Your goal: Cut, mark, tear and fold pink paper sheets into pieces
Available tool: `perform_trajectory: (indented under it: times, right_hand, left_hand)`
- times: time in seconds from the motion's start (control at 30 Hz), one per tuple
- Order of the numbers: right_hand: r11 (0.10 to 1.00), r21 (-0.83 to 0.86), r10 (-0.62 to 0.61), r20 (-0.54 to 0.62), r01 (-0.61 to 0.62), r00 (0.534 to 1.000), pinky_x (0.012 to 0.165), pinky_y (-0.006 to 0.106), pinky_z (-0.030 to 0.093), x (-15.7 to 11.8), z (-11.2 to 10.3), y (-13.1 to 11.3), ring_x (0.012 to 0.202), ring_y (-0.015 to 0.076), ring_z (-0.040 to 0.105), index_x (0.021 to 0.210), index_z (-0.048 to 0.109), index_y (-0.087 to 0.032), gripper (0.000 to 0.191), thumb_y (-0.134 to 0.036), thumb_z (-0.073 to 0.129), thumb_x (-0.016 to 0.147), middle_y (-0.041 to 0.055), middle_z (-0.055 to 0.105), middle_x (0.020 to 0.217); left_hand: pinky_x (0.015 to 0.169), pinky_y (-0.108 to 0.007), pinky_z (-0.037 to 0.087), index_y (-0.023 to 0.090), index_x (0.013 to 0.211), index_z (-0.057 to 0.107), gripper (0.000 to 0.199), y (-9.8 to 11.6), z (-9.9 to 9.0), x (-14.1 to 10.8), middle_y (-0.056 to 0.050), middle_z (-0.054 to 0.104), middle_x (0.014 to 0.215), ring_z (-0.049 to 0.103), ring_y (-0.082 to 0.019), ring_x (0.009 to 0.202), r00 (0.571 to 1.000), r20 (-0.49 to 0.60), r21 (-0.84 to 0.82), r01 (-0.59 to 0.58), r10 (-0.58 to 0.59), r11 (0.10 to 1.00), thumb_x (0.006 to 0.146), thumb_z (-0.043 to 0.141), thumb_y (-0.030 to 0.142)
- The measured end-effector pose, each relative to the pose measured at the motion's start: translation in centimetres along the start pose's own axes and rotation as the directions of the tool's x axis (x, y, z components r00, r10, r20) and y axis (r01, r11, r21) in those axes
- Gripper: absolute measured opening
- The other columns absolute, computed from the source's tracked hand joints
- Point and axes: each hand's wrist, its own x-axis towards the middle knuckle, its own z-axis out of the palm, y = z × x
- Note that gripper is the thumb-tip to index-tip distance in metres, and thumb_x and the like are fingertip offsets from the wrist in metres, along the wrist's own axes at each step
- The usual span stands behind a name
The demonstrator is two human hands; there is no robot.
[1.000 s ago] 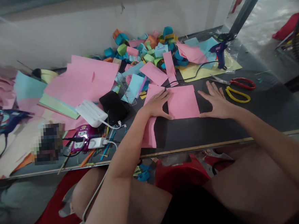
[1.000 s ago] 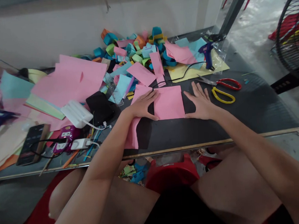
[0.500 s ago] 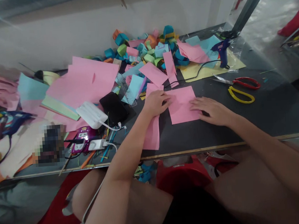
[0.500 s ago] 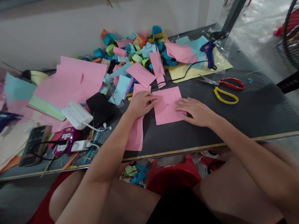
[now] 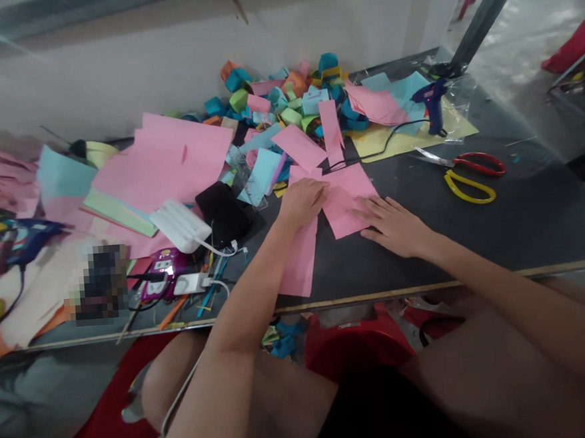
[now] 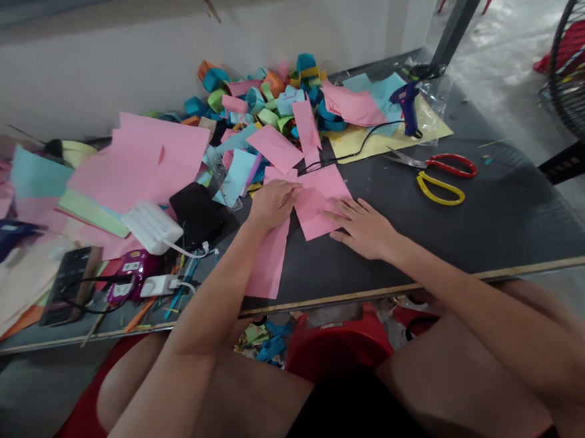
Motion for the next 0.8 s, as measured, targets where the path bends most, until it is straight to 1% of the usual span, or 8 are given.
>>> perform_trajectory:
  times: [0.13,0.23,0.33,0.4,0.47,0.53,0.63,0.8]
  right_hand:
    - [0.973,0.134,-0.192,0.022,0.188,0.981,0.132,0.069,0.021,0.1,-1.1,5.2,0.160,0.0295,0.041,0.142,0.069,-0.031,0.048,-0.039,0.040,0.105,0.0032,0.053,0.165]
    - [0.967,0.165,-0.179,-0.095,0.193,0.979,0.132,0.075,0.007,0.6,-2.3,7.6,0.157,0.0316,0.045,0.108,0.082,-0.030,0.040,-0.026,0.043,0.099,0.0007,0.073,0.143]
    - [0.975,0.090,-0.190,-0.126,0.202,0.974,0.134,0.073,0.013,2.0,-3.5,7.2,0.149,0.0304,0.056,0.079,0.079,-0.031,0.037,-0.013,0.047,0.087,-0.0043,0.081,0.124]
    - [0.985,0.016,-0.169,-0.163,0.174,0.972,0.134,0.071,0.019,3.5,-3.8,5.4,0.142,0.0301,0.062,0.075,0.077,-0.031,0.038,-0.011,0.048,0.084,-0.0046,0.082,0.119]
    - [0.999,0.015,-0.026,-0.339,0.033,0.940,0.131,0.069,0.029,4.9,-3.3,3.0,0.136,0.0304,0.067,0.092,0.082,-0.030,0.040,-0.012,0.045,0.089,0.0005,0.082,0.121]
    - [0.989,0.098,0.144,-0.447,-0.112,0.883,0.124,0.064,0.043,6.0,-2.0,1.0,0.135,0.0328,0.067,0.128,0.077,-0.022,0.044,-0.025,0.044,0.099,0.0096,0.075,0.138]
    - [0.978,0.103,0.207,-0.325,-0.183,0.923,0.125,0.063,0.043,7.2,-0.1,0.2,0.154,0.0384,0.048,0.157,0.054,-0.010,0.064,-0.042,0.041,0.103,0.0192,0.052,0.164]
    - [1.000,-0.002,-0.024,-0.088,0.024,0.996,0.135,0.058,0.025,7.9,0.5,3.7,0.165,0.0329,0.027,0.168,0.034,-0.009,0.078,-0.052,0.032,0.104,0.0154,0.031,0.176]
  left_hand:
    - [0.098,-0.044,0.058,0.020,0.116,0.080,0.037,-0.5,0.0,0.0,-0.012,0.081,0.109,0.076,-0.027,0.107,0.996,-0.088,-0.057,-0.008,0.003,0.998,0.106,0.048,0.037]
    - [0.109,-0.046,0.055,0.022,0.126,0.078,0.035,-1.0,0.3,0.2,-0.013,0.077,0.129,0.072,-0.028,0.121,0.988,-0.067,-0.129,-0.149,0.141,0.980,0.099,0.064,0.041]
    - [0.124,-0.048,0.044,0.030,0.146,0.067,0.057,-1.1,0.6,0.4,-0.010,0.057,0.162,0.056,-0.030,0.147,0.952,0.079,-0.163,-0.279,0.294,0.946,0.093,0.075,0.051]
    - [0.129,-0.050,0.037,0.033,0.154,0.059,0.067,-0.5,0.8,0.4,-0.008,0.048,0.169,0.048,-0.031,0.154,0.948,0.178,-0.126,-0.245,0.265,0.961,0.094,0.074,0.058]
    - [0.130,-0.051,0.035,0.031,0.158,0.055,0.069,0.5,0.9,0.1,-0.009,0.049,0.168,0.046,-0.031,0.155,0.961,0.222,-0.047,-0.158,0.164,0.986,0.097,0.069,0.061]
    - [0.128,-0.048,0.037,0.024,0.159,0.053,0.070,1.7,1.0,-0.1,-0.013,0.050,0.167,0.047,-0.031,0.155,0.977,0.198,0.020,-0.089,0.083,0.996,0.100,0.065,0.060]
    - [0.124,-0.046,0.041,0.017,0.157,0.054,0.068,2.6,0.8,-0.4,-0.016,0.053,0.164,0.049,-0.031,0.151,0.988,0.155,0.049,-0.016,0.009,0.999,0.103,0.061,0.057]
    - [0.131,-0.051,0.031,0.025,0.162,0.049,0.081,0.7,0.1,-0.2,-0.011,0.048,0.169,0.041,-0.033,0.157,0.969,0.231,-0.038,-0.085,0.092,0.996,0.097,0.059,0.072]
